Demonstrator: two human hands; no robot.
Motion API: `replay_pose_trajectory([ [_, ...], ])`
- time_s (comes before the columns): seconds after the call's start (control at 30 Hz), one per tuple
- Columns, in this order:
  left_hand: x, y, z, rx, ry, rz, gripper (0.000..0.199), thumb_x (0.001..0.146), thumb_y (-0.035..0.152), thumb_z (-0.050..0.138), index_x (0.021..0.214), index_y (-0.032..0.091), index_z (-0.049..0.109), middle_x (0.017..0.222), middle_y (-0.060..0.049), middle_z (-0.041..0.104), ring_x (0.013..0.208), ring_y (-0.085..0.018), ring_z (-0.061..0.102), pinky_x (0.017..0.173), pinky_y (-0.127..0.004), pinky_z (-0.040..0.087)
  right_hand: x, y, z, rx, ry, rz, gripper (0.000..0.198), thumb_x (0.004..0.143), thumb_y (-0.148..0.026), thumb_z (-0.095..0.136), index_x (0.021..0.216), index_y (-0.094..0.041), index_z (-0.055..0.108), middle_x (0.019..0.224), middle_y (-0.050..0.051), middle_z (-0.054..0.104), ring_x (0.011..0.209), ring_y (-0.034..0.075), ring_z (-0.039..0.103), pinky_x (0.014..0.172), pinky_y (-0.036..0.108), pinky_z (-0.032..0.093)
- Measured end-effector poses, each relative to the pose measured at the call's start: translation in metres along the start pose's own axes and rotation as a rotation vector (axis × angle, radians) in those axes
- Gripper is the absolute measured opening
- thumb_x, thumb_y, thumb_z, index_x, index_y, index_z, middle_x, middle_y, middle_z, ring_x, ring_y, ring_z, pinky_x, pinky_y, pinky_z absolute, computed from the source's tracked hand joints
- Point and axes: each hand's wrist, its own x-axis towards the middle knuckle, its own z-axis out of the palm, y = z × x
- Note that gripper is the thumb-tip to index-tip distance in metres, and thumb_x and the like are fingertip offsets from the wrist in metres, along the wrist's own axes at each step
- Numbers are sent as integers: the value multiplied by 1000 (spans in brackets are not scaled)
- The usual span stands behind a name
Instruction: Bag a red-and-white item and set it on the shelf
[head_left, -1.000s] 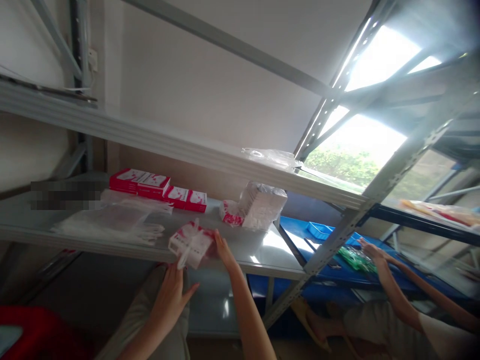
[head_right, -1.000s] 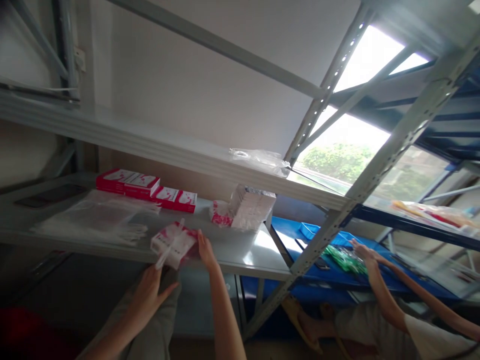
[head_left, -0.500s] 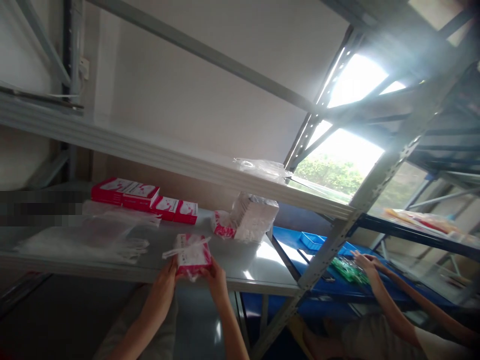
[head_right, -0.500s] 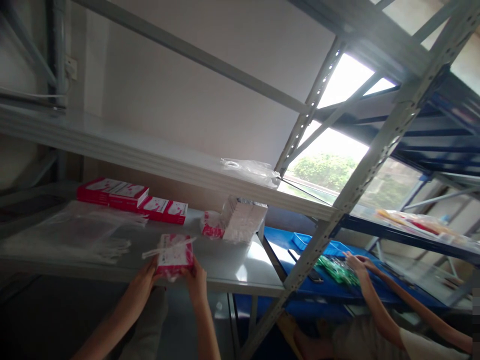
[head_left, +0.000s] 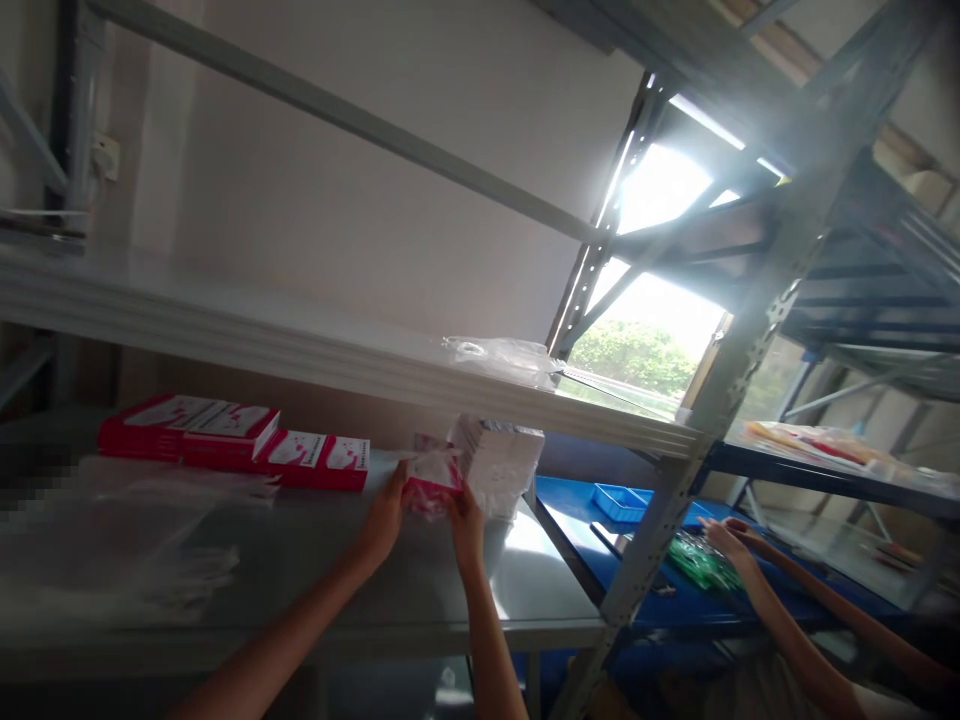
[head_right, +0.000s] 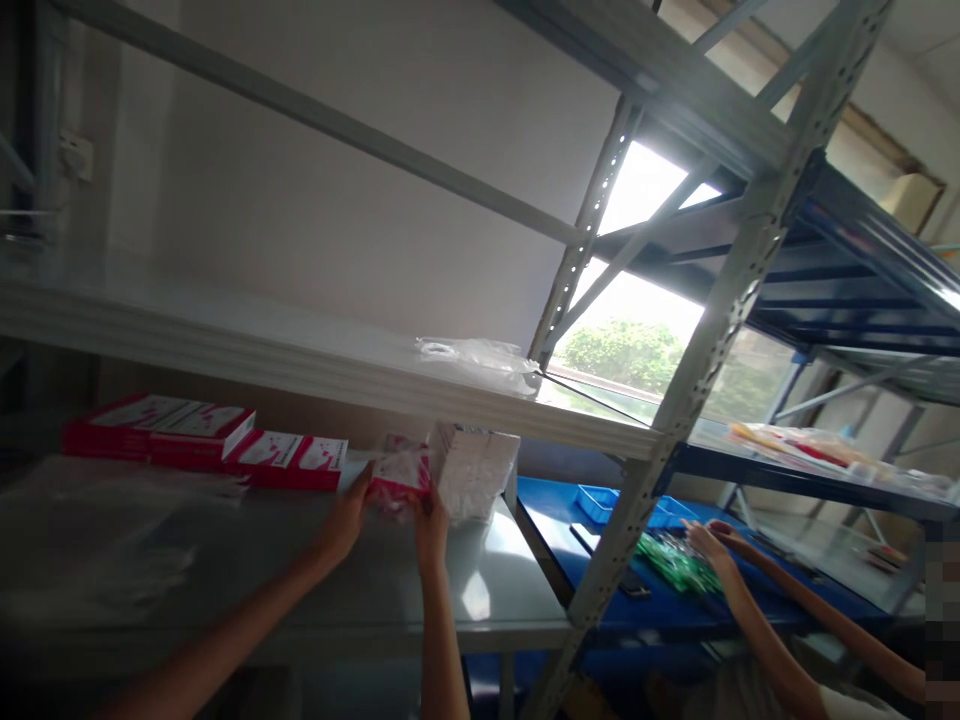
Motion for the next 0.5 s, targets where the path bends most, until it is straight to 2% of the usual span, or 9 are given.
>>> replay_pose_trajectory([
  [0.07,16,-17,24,18,-32,-13,51,92,22,36,142,12,35,147,-16,38,137,-23,35,113,-42,31,12,16,1,-146,45,-78,54,85,-40,48,128,-8,56,100,15,70,86,24,63,74,33,50],
  [0.17,15,-47,53,104,-31,-40,58,88,29,43,141,9,34,148,-19,35,140,-30,26,112,-52,28,8,33,5,-441,185,-163,46,91,-33,37,125,-12,58,118,18,63,107,27,57,88,41,43],
  [0.23,3,-62,63,181,-3,-13,61,85,27,46,143,12,33,149,-20,33,140,-34,24,110,-58,27,-3,32,5,-599,301,-136,44,94,-29,31,125,-13,57,121,18,60,112,28,53,91,42,38],
  [0.3,-8,-67,63,251,27,22,63,83,21,45,144,13,31,149,-21,32,139,-35,27,109,-59,28,-12,25,4,-680,361,-84,43,94,-24,28,124,-12,57,117,17,61,110,27,54,88,40,36],
  [0.4,-18,-60,56,288,-1,62,70,80,14,44,146,14,21,148,-21,35,136,-33,33,106,-56,34,-16,15,3,-751,261,-38,45,91,-14,27,123,-14,58,114,15,63,103,25,57,86,37,35],
  [0.5,-20,-46,52,263,-83,134,79,79,12,46,149,15,9,150,-21,31,136,-30,35,106,-51,36,-16,15,6,-830,116,-49,55,85,-6,27,134,-17,51,126,13,58,108,24,55,90,40,33],
])
